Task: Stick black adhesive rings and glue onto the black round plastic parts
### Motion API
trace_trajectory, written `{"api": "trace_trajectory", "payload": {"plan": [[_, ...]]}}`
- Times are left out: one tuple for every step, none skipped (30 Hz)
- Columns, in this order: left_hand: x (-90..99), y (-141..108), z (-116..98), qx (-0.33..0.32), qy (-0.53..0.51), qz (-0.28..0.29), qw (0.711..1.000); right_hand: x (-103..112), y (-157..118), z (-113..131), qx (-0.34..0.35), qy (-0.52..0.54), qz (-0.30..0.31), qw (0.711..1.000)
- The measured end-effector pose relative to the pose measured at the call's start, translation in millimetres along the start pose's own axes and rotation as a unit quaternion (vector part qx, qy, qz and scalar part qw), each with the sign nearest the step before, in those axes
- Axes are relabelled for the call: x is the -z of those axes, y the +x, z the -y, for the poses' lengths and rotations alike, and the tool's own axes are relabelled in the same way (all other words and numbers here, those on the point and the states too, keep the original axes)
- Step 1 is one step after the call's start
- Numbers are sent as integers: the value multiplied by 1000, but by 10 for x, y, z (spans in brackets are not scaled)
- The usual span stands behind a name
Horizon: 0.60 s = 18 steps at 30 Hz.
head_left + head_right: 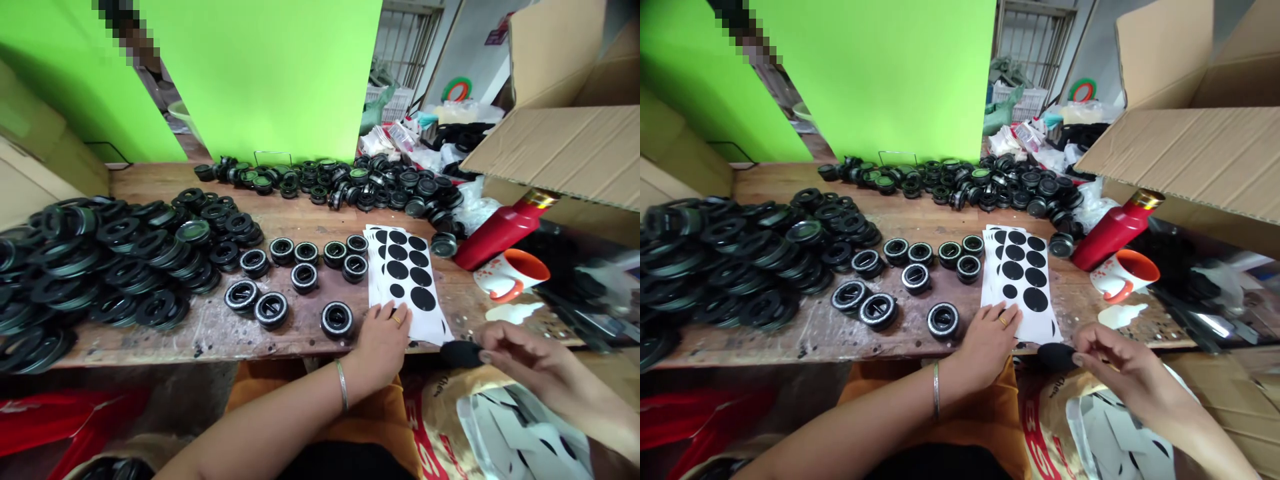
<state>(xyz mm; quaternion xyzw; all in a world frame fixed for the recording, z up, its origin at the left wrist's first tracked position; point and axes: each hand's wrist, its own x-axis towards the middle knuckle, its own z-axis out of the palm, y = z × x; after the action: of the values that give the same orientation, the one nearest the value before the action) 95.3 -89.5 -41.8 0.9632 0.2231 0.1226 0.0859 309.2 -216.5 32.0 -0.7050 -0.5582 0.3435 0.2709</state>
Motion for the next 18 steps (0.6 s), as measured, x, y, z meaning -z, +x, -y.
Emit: {"api": "trace_trajectory", "payload": {"plan": [[6, 1, 5, 2, -12, 3, 1000, -1, 4, 9, -9, 20, -21, 1000], [12, 0, 13, 5, -27, 6, 1000, -23, 38, 13, -17, 39, -40, 998], [19, -4, 21, 8, -43, 8, 999, -63, 97, 12, -26, 60, -52, 997], [28, -13, 31, 12, -59, 8, 998, -115, 177, 4, -37, 83, -52, 995], [39, -25, 41, 16, -74, 9, 997, -175, 269, -12, -48, 104, -43, 992], [51, -41, 50, 19, -85, 10, 996, -238, 366, -34, -59, 119, -30, 991], [64, -59, 58, 21, -93, 11, 995, -299, 462, -61, -70, 123, -16, 990], [77, -76, 66, 23, -99, 13, 995, -357, 550, -92, -79, 110, -9, 991], [88, -91, 72, 24, -103, 15, 994, -410, 627, -123, -85, 80, -10, 993], [97, -101, 77, 26, -107, 17, 994, -459, 689, -152, -84, 33, -16, 996], [103, -108, 81, 27, -111, 17, 993, -505, 735, -176, -78, -26, -29, 996], [107, -109, 84, 27, -114, 17, 993, -549, 765, -194, -65, -89, -47, 993], [109, -106, 88, 26, -116, 17, 993, -590, 780, -204, -46, -151, -68, 985], [111, -100, 91, 24, -117, 17, 993, -632, 781, -207, -23, -207, -90, 974], [112, -93, 94, 23, -116, 16, 993, -672, 771, -203, 2, -255, -110, 961], [114, -84, 96, 22, -114, 12, 993, -712, 754, -194, 22, -295, -132, 946], [117, -76, 97, 21, -111, 7, 994, -752, 733, -184, 39, -330, -153, 931], [121, -69, 98, 19, -107, 1, 994, -792, 713, -174, 52, -361, -173, 915]]}}
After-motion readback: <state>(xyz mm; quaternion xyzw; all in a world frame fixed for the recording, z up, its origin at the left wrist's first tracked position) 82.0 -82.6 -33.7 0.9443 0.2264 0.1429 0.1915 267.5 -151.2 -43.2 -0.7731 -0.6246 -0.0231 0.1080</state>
